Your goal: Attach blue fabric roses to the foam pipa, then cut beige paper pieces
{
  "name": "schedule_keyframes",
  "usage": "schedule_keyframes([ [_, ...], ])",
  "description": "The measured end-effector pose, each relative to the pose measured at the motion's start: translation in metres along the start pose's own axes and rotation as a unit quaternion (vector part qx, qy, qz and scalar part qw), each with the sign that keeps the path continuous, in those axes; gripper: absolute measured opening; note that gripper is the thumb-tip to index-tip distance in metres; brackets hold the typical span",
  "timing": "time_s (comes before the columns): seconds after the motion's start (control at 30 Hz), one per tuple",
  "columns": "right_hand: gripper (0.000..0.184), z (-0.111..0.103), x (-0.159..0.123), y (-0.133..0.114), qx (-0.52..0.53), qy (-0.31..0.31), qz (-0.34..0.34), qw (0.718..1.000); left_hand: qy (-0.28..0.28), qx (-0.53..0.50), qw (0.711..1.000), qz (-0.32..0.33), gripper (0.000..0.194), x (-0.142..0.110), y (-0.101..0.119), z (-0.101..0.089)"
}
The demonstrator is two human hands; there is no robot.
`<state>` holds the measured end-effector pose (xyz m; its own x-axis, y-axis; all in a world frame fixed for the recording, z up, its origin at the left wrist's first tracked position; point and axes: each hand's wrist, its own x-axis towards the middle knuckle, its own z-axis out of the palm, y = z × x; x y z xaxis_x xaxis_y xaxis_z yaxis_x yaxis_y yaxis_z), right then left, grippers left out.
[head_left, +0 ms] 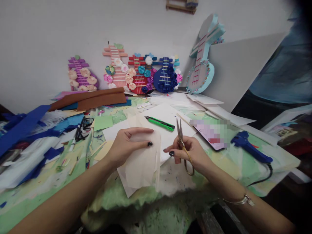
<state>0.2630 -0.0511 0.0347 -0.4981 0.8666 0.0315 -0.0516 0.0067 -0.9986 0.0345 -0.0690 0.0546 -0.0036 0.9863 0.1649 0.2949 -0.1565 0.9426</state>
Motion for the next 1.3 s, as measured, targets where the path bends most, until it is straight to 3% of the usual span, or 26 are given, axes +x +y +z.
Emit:
schedule_keyframes([
  [0.13, 0.032, 0.024, 0.009, 0.0, 0.085, 0.031, -0.014, 0.996, -0.029, 0.024, 0.999, 0.01, 0.032, -0.001, 0.001, 0.003],
  [0.23, 0.032, 0.03, 0.014, 0.0, 0.086, 0.073, -0.029, 0.993, -0.045, 0.044, 0.998, 0.024, 0.032, -0.003, 0.002, 0.004],
  [0.8, 0.024, 0.006, 0.006, -0.011, -0.125, 0.089, -0.084, 0.985, -0.061, 0.049, 0.997, 0.02, 0.03, -0.003, 0.006, 0.003],
  [0.87, 0.029, -0.002, 0.001, -0.018, -0.127, 0.032, -0.06, 0.99, -0.064, 0.062, 0.996, 0.026, 0.028, -0.003, 0.008, 0.002],
  [0.9, 0.033, -0.007, -0.001, -0.02, -0.126, -0.03, -0.032, 0.991, -0.068, 0.067, 0.995, 0.028, 0.028, -0.003, 0.008, 0.002],
  [0.97, 0.039, -0.016, -0.006, -0.023, -0.133, -0.157, 0.034, 0.978, -0.072, 0.073, 0.994, 0.032, 0.028, -0.003, 0.009, 0.001],
  [1.03, 0.041, -0.023, -0.009, -0.022, -0.153, -0.223, 0.079, 0.959, -0.07, 0.076, 0.994, 0.038, 0.029, -0.003, 0.01, 0.0],
  [1.3, 0.043, -0.032, -0.007, -0.012, -0.207, -0.235, 0.1, 0.944, -0.076, 0.043, 0.996, 0.02, 0.029, -0.003, 0.01, 0.0],
])
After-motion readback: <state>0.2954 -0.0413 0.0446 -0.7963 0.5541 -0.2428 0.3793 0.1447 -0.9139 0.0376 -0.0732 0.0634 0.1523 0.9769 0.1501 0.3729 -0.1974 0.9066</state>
